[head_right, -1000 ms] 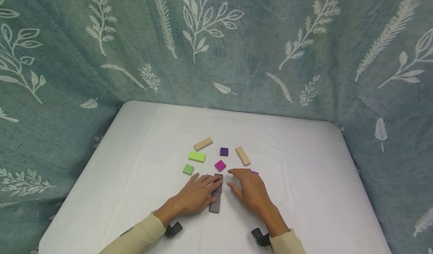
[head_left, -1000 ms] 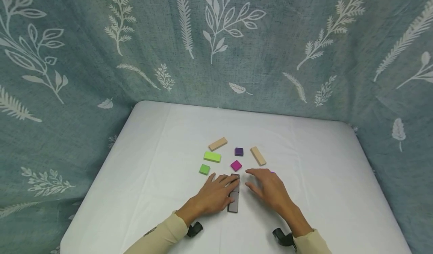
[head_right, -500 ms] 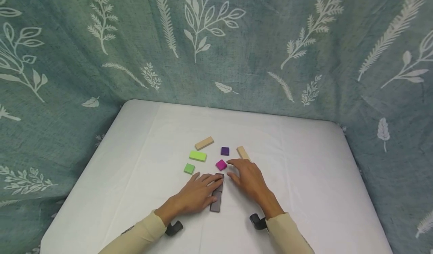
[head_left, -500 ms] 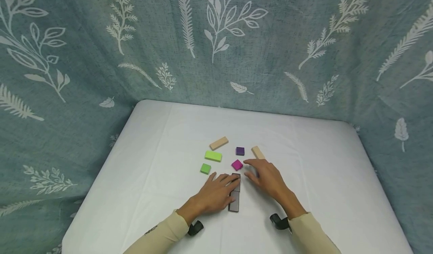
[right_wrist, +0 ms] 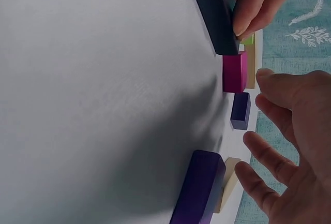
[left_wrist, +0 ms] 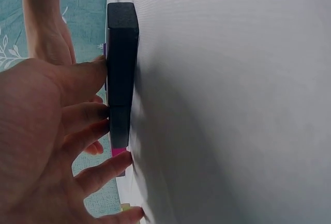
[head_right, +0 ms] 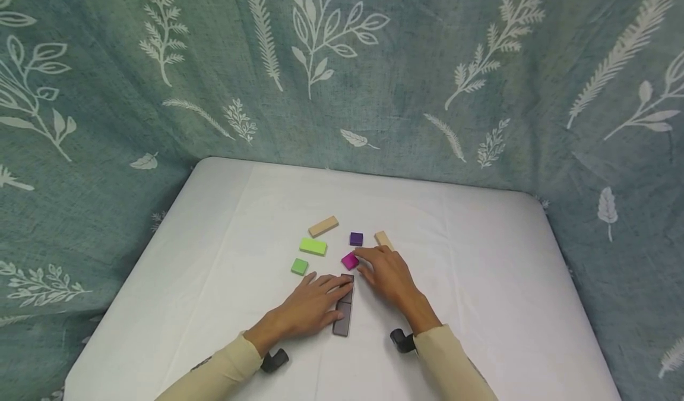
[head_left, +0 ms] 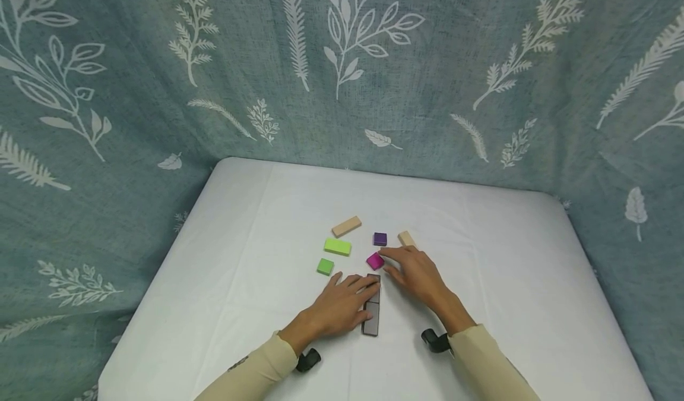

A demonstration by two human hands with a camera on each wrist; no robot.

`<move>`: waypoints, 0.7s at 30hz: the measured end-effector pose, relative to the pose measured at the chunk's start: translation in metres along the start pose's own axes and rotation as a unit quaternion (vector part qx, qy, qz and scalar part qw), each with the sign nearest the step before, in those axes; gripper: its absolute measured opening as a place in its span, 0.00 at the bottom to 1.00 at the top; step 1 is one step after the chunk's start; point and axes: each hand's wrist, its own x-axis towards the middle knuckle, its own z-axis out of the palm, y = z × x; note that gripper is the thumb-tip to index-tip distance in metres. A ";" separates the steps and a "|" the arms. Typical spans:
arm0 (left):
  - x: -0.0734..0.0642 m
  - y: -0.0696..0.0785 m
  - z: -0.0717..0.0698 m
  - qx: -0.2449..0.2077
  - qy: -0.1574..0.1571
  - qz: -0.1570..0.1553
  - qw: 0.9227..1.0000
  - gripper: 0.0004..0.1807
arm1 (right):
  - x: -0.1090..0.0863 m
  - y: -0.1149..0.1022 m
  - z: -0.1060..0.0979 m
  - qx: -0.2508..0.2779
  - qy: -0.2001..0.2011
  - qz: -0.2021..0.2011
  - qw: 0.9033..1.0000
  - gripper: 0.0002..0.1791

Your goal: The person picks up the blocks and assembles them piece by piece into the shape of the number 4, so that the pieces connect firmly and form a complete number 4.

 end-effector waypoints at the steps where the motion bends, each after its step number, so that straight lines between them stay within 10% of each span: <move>1: 0.000 0.000 0.000 -0.002 0.001 0.000 1.000 0.34 | 0.001 0.000 0.000 -0.001 -0.001 -0.001 1.000 0.21; 21: 0.001 0.001 -0.001 -0.006 0.006 -0.003 1.000 0.32 | 0.011 0.001 0.007 0.003 -0.020 -0.010 1.000 0.23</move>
